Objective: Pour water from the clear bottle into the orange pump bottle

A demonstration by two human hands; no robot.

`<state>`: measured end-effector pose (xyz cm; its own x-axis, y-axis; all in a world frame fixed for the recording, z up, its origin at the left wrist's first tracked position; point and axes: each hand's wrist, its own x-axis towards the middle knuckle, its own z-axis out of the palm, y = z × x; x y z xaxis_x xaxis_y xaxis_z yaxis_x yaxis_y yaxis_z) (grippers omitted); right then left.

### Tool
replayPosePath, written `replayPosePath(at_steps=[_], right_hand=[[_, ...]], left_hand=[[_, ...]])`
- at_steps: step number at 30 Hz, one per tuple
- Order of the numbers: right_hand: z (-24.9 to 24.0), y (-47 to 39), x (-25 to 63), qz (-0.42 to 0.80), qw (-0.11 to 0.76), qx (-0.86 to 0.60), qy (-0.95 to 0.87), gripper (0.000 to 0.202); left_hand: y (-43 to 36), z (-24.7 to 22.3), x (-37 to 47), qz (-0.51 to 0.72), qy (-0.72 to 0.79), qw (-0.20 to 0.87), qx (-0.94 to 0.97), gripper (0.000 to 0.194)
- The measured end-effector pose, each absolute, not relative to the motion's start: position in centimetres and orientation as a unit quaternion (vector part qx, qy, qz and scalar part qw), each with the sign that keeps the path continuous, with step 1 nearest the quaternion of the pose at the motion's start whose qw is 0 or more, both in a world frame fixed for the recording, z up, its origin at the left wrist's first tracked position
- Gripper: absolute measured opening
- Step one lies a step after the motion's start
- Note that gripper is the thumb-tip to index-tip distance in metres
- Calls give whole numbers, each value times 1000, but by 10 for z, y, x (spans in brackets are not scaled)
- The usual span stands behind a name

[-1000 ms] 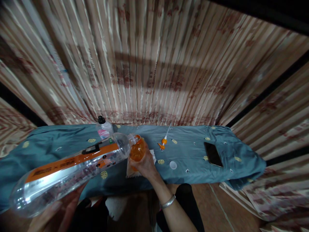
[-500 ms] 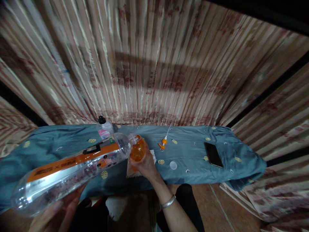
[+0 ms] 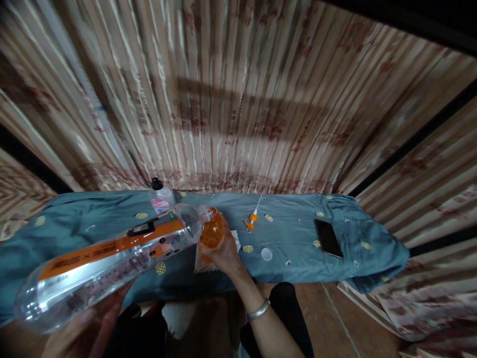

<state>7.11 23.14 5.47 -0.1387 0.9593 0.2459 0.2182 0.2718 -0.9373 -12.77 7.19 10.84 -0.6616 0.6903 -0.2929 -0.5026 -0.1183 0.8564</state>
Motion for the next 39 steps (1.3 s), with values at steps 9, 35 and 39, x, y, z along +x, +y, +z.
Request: replayPosePath(at_steps=[9, 35, 39], right_hand=[[54, 232, 71, 404, 474, -455, -636, 88], [59, 230, 71, 401, 481, -449, -637, 84], [57, 231, 71, 407, 480, -446, -637, 86]], left_hand=[[75, 102, -132, 730, 539, 416, 53, 70], [74, 115, -118, 747, 526, 391, 112, 75], [73, 116, -120, 735, 546, 396, 65, 73]])
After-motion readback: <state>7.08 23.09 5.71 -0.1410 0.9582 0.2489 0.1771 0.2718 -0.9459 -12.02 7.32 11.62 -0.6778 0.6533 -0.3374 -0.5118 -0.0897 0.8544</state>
